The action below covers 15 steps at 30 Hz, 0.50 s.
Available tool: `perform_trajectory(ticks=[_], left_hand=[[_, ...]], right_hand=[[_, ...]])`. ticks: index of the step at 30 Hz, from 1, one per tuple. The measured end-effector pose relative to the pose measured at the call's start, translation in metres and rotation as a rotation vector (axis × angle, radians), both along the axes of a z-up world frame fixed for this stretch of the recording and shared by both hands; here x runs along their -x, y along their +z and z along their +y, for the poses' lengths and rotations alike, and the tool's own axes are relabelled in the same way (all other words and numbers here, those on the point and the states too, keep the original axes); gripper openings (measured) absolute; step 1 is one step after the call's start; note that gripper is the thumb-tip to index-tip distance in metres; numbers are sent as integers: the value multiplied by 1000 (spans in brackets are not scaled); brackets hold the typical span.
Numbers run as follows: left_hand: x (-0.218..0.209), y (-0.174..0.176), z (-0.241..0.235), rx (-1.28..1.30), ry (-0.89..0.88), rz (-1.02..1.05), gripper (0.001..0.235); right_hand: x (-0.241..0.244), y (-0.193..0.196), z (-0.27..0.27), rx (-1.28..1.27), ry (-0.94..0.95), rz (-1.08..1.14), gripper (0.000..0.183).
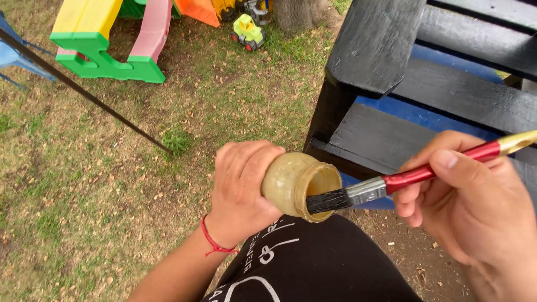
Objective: Painting a wooden chair with black paint using a paintbrush
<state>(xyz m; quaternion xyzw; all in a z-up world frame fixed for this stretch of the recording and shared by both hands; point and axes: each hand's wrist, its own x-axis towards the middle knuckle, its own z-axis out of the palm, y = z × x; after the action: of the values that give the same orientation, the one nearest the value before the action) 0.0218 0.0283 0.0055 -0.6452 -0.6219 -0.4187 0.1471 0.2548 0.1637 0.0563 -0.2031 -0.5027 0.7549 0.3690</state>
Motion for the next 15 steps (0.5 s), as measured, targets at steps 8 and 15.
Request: perform_trajectory(ticks=[8,15], left_hand=[[-6,-8,8,180,46,-151,70],[15,-70,-3,529,205,-481,110]], right_hand=[[-37,-35,53,218,-142,320,23],[-29,-27,166,410,-511,563,19]])
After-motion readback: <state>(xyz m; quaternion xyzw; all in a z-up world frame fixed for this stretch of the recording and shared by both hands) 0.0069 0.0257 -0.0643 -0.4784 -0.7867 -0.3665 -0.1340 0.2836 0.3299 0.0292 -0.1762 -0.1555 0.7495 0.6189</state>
